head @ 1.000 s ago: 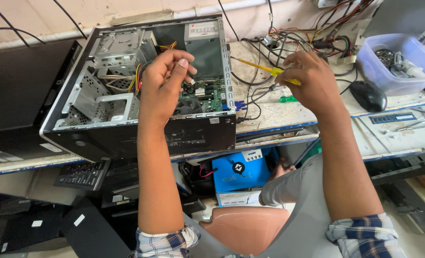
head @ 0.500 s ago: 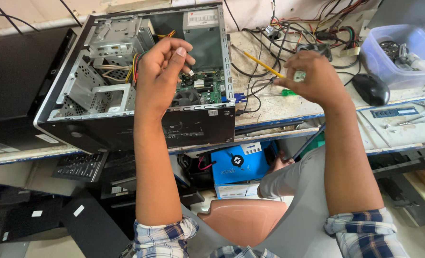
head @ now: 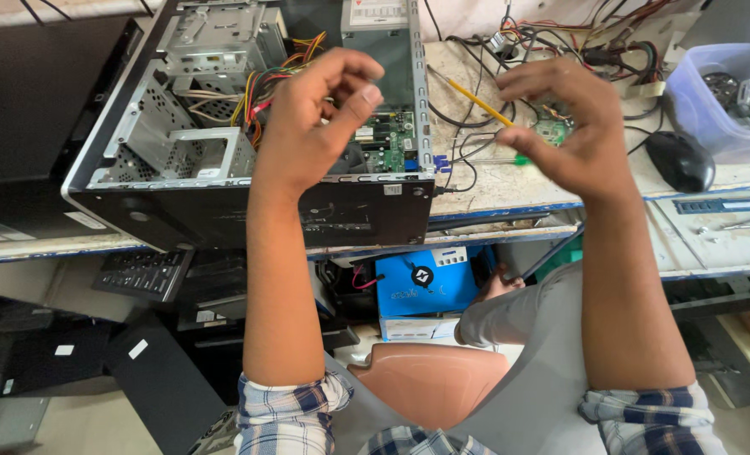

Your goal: The person works on an open desktop PC case, using a green screwdriver to remove screws from the motherboard area and a yellow screwdriver to remove screws from the rear I/O panel. They then remove a fan and handle internal cables.

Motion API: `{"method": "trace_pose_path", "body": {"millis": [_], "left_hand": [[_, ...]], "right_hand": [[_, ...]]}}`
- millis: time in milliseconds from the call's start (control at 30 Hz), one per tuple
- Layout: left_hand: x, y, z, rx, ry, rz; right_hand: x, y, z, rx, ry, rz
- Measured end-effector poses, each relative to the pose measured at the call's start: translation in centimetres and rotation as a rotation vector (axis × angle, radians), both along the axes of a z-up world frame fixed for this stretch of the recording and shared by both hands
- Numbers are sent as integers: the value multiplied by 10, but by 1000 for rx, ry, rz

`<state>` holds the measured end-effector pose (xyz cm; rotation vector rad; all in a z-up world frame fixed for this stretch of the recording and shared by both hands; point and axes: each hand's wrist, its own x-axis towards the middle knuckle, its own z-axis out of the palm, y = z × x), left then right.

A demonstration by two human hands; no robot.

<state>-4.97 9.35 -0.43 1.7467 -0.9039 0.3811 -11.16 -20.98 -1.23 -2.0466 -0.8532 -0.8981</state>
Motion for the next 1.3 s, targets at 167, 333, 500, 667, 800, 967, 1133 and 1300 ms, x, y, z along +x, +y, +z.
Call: {"method": "trace_pose_path", "body": {"millis": [167, 333, 500, 667, 800, 967, 1133, 1300], "left_hand": [[-2, 0, 1, 31, 16, -2], [1, 1, -1, 1, 3, -50], [-1, 1, -1, 6, 7, -37], [0, 0, -1, 25, -18, -3], [2, 0, -2, 25, -34, -11], [2, 0, -3, 16, -28, -6], [0, 0, -2, 15, -60, -14], [-3, -1, 2, 48, -32, 29]], "right_hand": [[-24, 27, 16, -89, -156, -45], [-44, 26, 3, 252, -154, 103], [-40, 25, -1, 178, -98, 53], [-49, 18, 1, 110, -81, 25], [-51, 20, 1, 116, -72, 20], [-43, 25, 11, 136, -85, 36], [-32, 30, 24, 83, -88, 66], [-6, 45, 12, -91, -22, 67]]}}
